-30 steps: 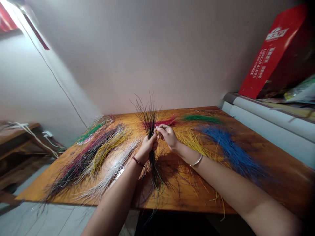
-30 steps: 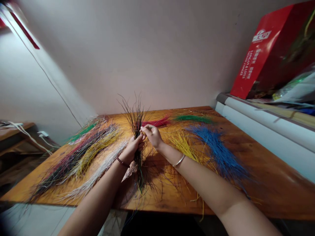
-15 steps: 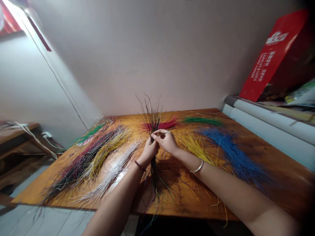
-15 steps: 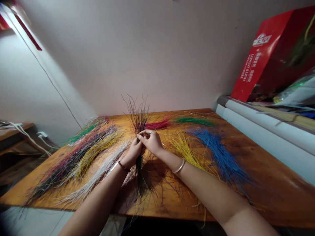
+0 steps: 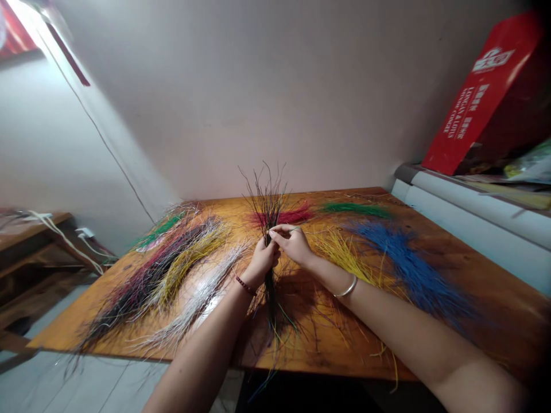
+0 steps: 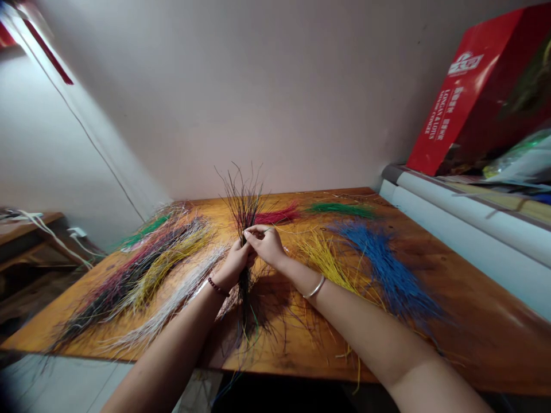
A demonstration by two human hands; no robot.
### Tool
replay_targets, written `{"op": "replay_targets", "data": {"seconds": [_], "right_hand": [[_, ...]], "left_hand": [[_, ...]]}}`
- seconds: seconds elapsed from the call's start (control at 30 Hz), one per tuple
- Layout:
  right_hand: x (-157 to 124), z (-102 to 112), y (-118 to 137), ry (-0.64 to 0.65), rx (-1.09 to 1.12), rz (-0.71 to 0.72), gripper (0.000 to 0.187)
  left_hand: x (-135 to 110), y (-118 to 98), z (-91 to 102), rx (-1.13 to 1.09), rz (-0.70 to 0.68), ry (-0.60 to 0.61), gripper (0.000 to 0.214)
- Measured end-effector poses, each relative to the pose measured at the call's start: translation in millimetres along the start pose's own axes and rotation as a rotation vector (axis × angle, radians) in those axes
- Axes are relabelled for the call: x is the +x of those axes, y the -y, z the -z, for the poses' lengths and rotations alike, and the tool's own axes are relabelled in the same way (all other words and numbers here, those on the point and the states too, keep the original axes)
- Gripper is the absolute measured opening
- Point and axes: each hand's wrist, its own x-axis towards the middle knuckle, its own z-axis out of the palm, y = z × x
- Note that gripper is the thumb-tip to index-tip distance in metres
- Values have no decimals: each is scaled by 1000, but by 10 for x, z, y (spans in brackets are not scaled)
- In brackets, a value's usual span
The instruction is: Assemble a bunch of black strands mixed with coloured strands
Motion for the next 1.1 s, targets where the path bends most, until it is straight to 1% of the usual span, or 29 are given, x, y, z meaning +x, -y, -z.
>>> {"op": "replay_targets", "data": {"seconds": [0.2, 0.4, 0.53, 0.77, 0.97, 1.1], "right_hand": [[7, 6, -17, 0, -11, 3, 17], [-7, 0, 5, -7, 6, -49, 16], [-10, -1, 3, -21, -14, -30, 19], [-6, 12, -2, -29, -95, 12, 22], [-19, 19, -6, -36, -147, -13, 16], [-17, 20, 0, -25, -133, -15, 17]], "left_hand": [[0, -2, -3, -3, -5, 12, 45], [5, 4, 7, 1, 3, 15, 46], [5, 4, 6, 21, 18, 10, 45], [9, 19, -10, 13, -1, 14, 44], [25, 42, -4, 19, -7, 5, 40], [23, 45, 2, 15, 3, -8, 41]]}}
